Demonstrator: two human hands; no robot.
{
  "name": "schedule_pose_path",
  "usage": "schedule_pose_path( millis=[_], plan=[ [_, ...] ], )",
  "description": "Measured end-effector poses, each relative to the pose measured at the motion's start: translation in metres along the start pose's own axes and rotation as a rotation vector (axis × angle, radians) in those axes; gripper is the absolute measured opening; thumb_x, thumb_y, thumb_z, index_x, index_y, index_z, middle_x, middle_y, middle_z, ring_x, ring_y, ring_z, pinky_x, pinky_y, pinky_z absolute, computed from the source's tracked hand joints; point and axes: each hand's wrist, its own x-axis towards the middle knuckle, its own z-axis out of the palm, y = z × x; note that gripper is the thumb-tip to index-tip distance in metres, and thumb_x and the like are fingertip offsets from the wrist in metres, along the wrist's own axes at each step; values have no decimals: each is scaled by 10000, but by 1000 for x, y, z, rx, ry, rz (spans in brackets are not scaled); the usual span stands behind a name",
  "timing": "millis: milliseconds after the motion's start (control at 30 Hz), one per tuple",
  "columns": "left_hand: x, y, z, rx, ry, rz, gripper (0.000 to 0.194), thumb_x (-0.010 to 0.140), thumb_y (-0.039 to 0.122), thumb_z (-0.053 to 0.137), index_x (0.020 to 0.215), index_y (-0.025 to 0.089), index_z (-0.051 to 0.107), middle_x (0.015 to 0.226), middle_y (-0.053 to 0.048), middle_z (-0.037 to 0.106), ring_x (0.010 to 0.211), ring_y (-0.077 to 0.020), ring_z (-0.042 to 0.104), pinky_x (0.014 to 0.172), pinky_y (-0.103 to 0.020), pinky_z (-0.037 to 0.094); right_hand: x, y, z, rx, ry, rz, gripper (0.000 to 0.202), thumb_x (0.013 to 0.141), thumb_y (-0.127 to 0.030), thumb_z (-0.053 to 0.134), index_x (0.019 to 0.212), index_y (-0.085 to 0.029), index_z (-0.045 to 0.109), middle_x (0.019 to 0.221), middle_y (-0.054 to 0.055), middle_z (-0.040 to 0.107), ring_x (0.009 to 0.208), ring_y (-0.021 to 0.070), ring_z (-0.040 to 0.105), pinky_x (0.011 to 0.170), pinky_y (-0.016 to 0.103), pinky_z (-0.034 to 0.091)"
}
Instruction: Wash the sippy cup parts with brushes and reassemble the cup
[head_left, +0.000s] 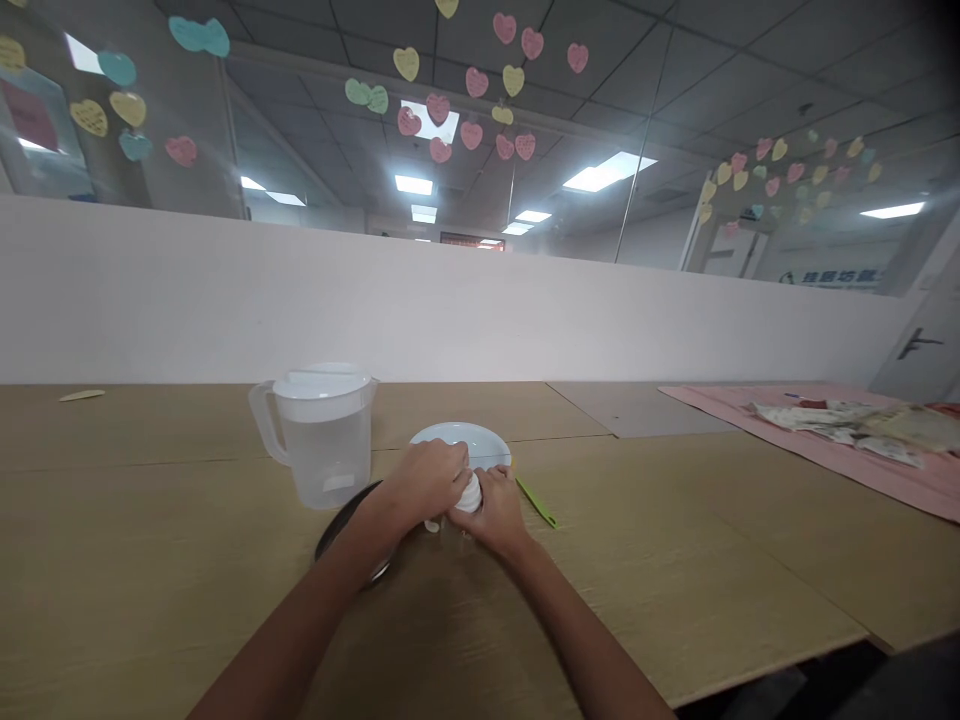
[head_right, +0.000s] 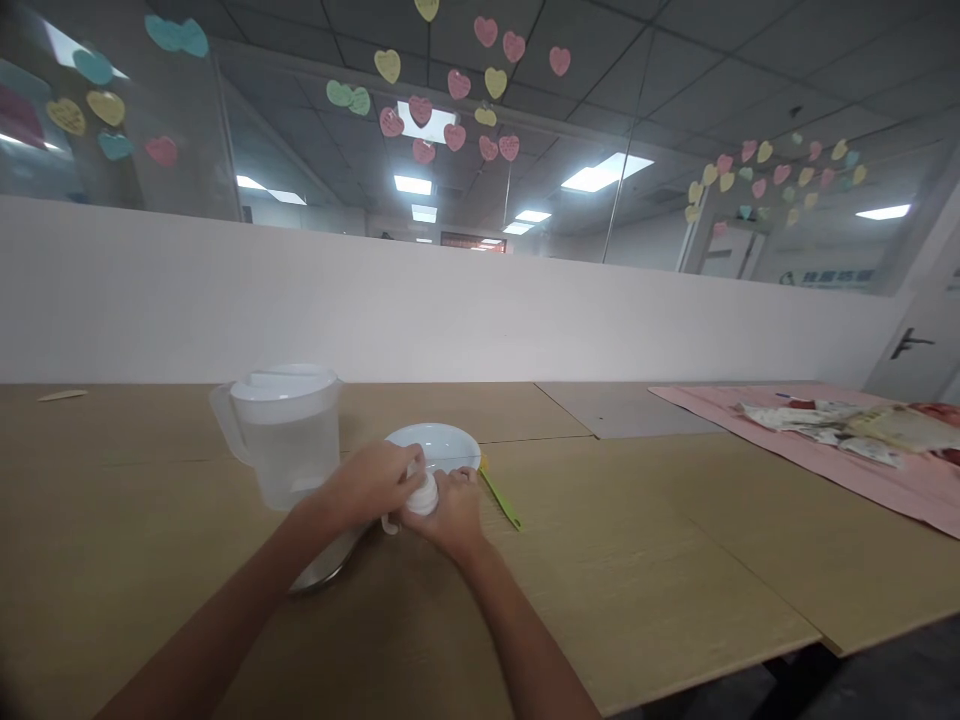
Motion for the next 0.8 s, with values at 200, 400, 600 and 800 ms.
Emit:
schedule_pose_path(
  millis=[200, 400, 600, 800],
  plan=[
    [5, -4, 0, 4, 28, -18, 246, 810, 283, 358, 682, 176, 538, 698, -50, 608, 608, -165, 539, 523, -271, 328, 0, -2, -3, 4, -2, -26, 420, 633, -599, 550, 665, -181, 568, 584, 49, 618, 617, 192, 557, 683, 316, 321],
    [7, -2, 1, 19, 48, -36, 330, 841, 379, 327, 712, 172, 550, 730, -62, 621, 641, -185, 558, 541, -275, 331, -1, 1, -2, 36, -21, -31, 465, 621, -626, 563, 723, -174, 600, 627, 48, 628, 635, 191, 553, 698, 323, 312],
    [9, -1, -1, 47, 71, -85, 442, 842, 480, 293, 705, 164, 569, 704, -87, 620, 634, -215, 565, 559, -294, 333, -4, 4, 3, 17, -26, -27, 505, 620, -664, 545, 704, -169, 604, 619, 50, 612, 652, 196, 545, 714, 326, 305],
    [6, -7, -9, -55, 168, -118, 347, 850, 405, 326, 738, 174, 558, 745, -58, 625, 634, -181, 555, 553, -274, 325, -4, 7, 1, -23, -41, -110, 555, 685, -695, 442, 747, -164, 591, 657, 66, 612, 663, 193, 515, 705, 323, 288]
  ],
)
